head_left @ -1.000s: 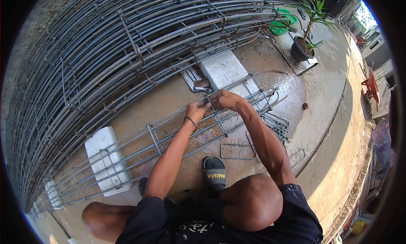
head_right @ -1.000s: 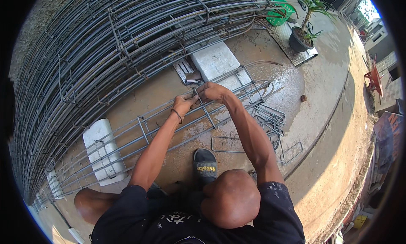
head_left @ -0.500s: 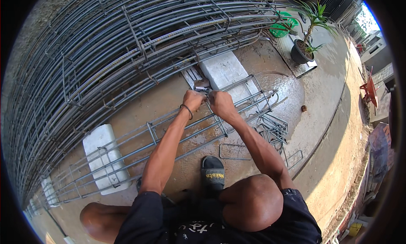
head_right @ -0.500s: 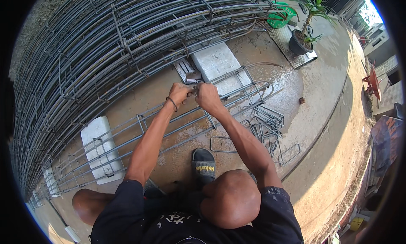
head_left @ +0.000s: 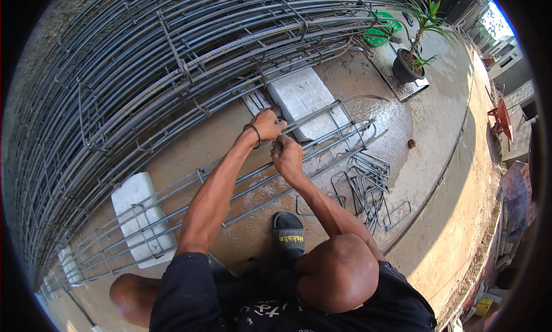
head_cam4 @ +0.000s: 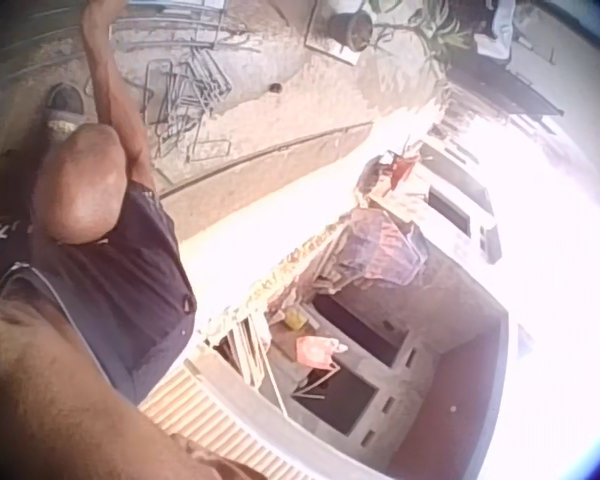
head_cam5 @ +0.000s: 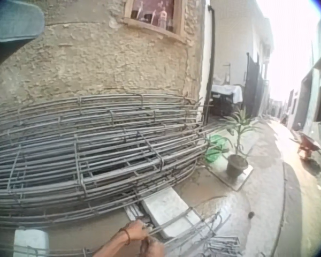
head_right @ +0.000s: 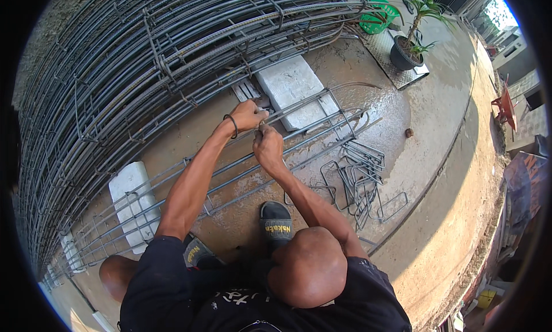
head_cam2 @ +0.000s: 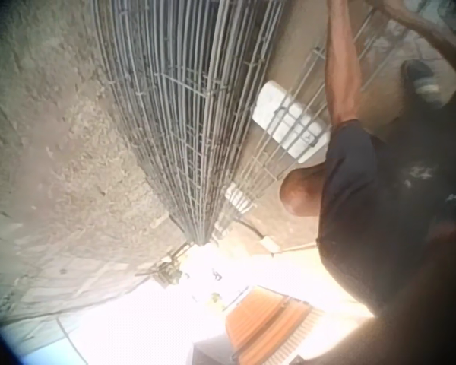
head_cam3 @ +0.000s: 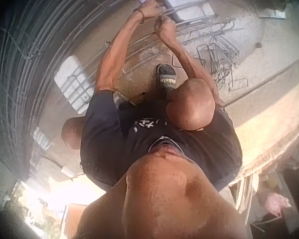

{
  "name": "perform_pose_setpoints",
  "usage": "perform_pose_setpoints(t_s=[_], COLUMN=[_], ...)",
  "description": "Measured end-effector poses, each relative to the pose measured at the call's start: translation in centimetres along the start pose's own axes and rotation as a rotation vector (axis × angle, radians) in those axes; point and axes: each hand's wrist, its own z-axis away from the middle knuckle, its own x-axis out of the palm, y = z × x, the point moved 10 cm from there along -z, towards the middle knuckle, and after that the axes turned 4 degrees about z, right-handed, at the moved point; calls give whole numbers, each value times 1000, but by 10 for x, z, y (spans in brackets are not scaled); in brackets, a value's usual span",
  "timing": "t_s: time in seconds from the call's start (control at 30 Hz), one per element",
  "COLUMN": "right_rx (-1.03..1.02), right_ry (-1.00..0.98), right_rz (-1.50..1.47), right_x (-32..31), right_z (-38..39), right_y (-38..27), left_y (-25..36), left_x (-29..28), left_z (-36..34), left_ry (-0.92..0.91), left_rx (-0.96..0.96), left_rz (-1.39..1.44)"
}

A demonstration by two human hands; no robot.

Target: The person secures rebar by hand using wire, then tightens the connections with pliers.

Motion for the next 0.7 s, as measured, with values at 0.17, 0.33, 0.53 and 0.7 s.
perform_pose_setpoints(t_s=[0.17,0.33,0.53,0.7], right_rx=[-269,-576,-999,-868], right_ry=[-516,-560,-691,-741], right_rz=[326,536,879,868], right_x=[-12,-7,45,53], right_z=[-26,-57,-20,-37], right_y=[-38,-79,-104,-90], left_y=[-39,-50,-51,-49], left_x=[-1,28,51,45], left_z=[33,55,55,53], left_ry=[-27,273,284,304], left_rx=[42,-144,-213,-202], left_rz=[485,821,1167,1001])
